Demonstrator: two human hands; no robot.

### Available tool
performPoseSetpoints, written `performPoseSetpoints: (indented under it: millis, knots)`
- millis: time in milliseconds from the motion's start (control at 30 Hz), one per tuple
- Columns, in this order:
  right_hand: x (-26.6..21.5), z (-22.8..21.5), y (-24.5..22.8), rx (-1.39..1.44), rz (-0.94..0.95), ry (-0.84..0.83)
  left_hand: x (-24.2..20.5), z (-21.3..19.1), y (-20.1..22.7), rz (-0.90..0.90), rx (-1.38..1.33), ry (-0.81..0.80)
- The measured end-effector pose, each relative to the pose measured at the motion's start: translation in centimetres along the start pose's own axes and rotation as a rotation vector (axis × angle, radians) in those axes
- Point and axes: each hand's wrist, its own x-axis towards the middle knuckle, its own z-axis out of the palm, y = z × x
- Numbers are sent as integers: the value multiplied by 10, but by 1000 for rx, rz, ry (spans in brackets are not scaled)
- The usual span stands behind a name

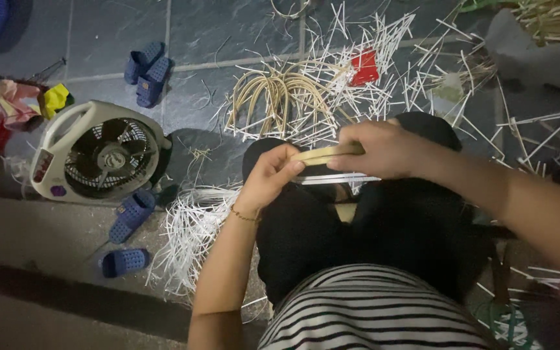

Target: The recorder is weaving white plastic or bamboo strips around a wooden frame to create a basket or furniture component.

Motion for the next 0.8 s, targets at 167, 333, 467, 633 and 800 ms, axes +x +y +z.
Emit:
performPoseSetpoints:
  millis: [167, 333, 467, 633, 800]
  knots:
    - [-5, 6, 17, 141, -410, 335, 7, 3, 11, 29, 36, 40]
    - [-15, 13, 28, 233, -495, 431, 4, 26, 51, 48, 103, 25]
    - [-16, 18, 28, 532, -339, 282, 4, 34, 61, 177, 232, 17]
    - [-18, 19, 22, 290, -447, 448, 2, 33, 53, 95, 119, 90]
    - [-19, 25, 28, -327, -721, 799, 0, 31, 50, 138, 227, 143]
